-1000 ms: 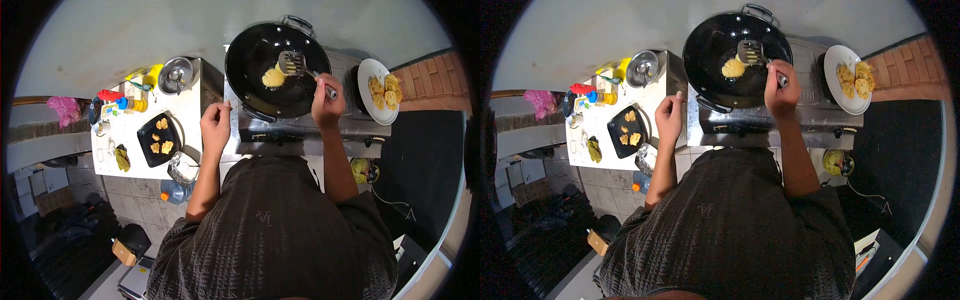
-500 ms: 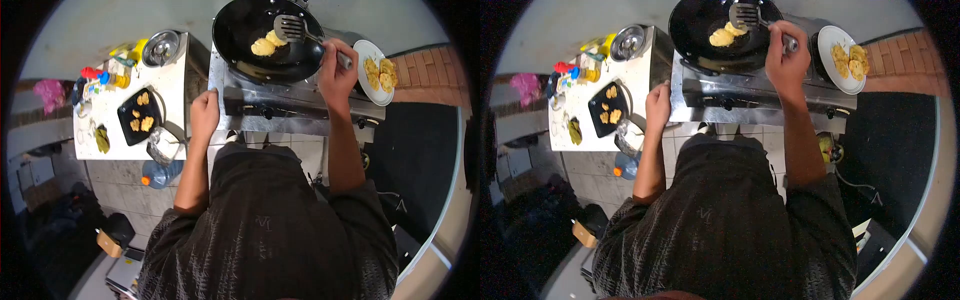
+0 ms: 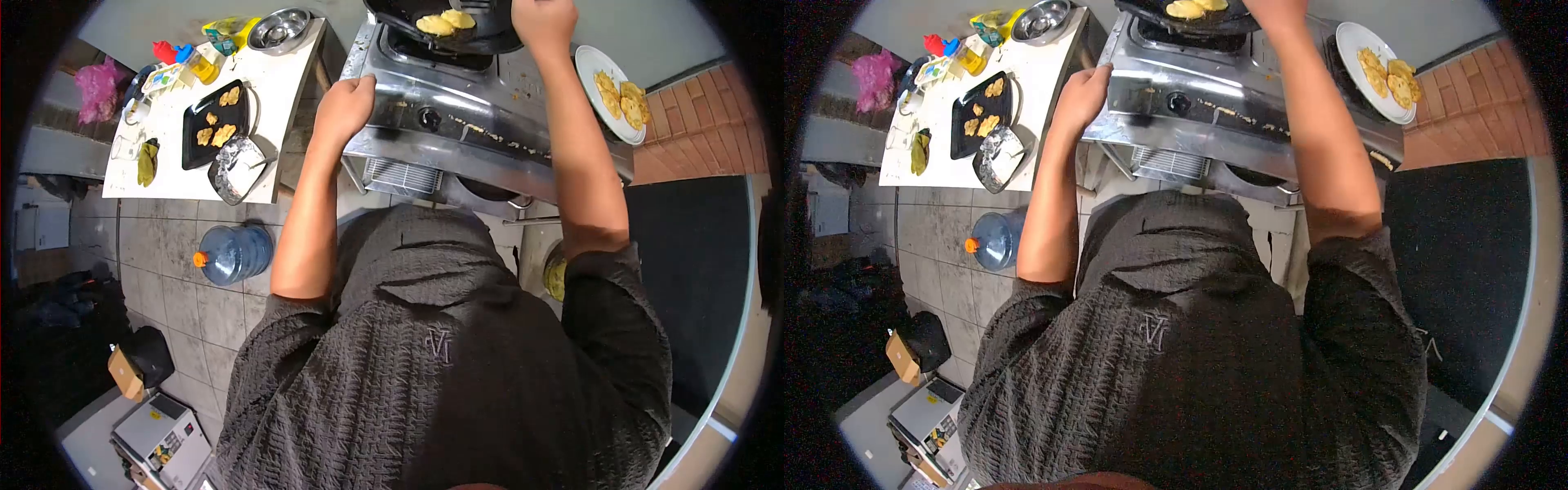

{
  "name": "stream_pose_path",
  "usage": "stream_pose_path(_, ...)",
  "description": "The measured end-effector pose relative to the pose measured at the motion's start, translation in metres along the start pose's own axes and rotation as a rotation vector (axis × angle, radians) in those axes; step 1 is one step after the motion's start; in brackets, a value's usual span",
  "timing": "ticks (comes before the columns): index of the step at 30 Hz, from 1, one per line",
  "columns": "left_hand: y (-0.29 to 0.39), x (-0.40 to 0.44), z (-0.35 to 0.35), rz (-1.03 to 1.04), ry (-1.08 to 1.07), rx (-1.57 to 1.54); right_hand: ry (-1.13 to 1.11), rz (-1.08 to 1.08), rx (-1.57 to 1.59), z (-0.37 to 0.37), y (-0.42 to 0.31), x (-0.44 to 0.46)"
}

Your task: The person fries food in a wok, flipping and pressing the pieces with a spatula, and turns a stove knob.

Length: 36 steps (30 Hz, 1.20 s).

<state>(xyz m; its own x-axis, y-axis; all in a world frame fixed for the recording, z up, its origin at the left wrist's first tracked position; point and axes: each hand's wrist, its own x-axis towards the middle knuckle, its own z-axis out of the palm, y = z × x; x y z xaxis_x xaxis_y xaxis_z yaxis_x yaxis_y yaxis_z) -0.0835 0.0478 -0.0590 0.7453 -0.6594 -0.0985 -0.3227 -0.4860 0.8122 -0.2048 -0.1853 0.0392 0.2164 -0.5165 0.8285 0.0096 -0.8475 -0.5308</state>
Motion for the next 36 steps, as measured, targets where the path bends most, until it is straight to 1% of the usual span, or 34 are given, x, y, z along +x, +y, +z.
stream_pose_path(2,-0.011,0.005,0.008,0.044,-0.015,0.024,0.065,0.021,0.045,0.004,-0.002,-0.006)
stream_pose_path(3,-0.017,0.009,0.012,0.071,-0.030,0.055,0.095,-0.033,0.036,0.006,0.000,-0.008)
stream_pose_path(4,-0.022,0.011,0.017,0.082,-0.036,0.058,0.106,-0.034,0.028,0.005,0.002,-0.012)
stream_pose_path(7,-0.038,0.023,0.037,0.161,-0.143,0.093,0.116,-0.017,-0.005,0.007,0.003,-0.019)
stream_pose_path(8,-0.044,0.026,0.046,0.167,-0.148,0.096,0.126,-0.001,0.029,0.006,0.003,-0.022)
stream_pose_path(10,-0.052,0.035,0.066,0.169,-0.316,0.112,0.146,0.008,0.059,0.005,0.005,-0.024)
stream_pose_path(11,-0.061,0.039,0.083,0.179,-0.304,0.040,0.150,0.016,0.097,0.004,0.006,-0.024)
stream_pose_path(12,-0.057,0.035,0.089,0.185,-0.310,0.041,0.151,0.028,0.134,0.001,0.005,-0.025)
stream_pose_path(14,-0.049,0.026,0.096,0.148,-0.391,0.149,0.174,0.015,0.072,-0.003,0.002,-0.023)
stream_pose_path(15,-0.050,0.026,0.101,0.141,-0.397,0.128,0.193,0.003,0.016,-0.005,0.001,-0.022)
stream_pose_path(19,-0.054,0.026,0.115,0.114,-0.389,0.070,0.212,-0.027,-0.017,-0.009,-0.001,-0.016)
stream_pose_path(21,-0.055,0.025,0.120,0.149,-0.331,-0.090,0.205,-0.017,0.007,-0.011,-0.004,-0.017)
stream_pose_path(27,-0.048,0.026,0.123,0.123,-0.330,-0.019,0.220,-0.061,0.008,-0.003,0.007,-0.017)
stream_pose_path(30,-0.044,0.026,0.122,0.133,-0.324,0.016,0.181,0.005,0.059,-0.004,0.006,-0.017)
stream_pose_path(34,-0.048,0.034,0.127,0.155,-0.327,0.047,0.208,-0.032,0.033,-0.003,0.006,-0.013)
stream_pose_path(36,-0.048,0.035,0.126,0.162,-0.331,0.053,0.157,0.024,0.135,-0.004,0.005,-0.012)
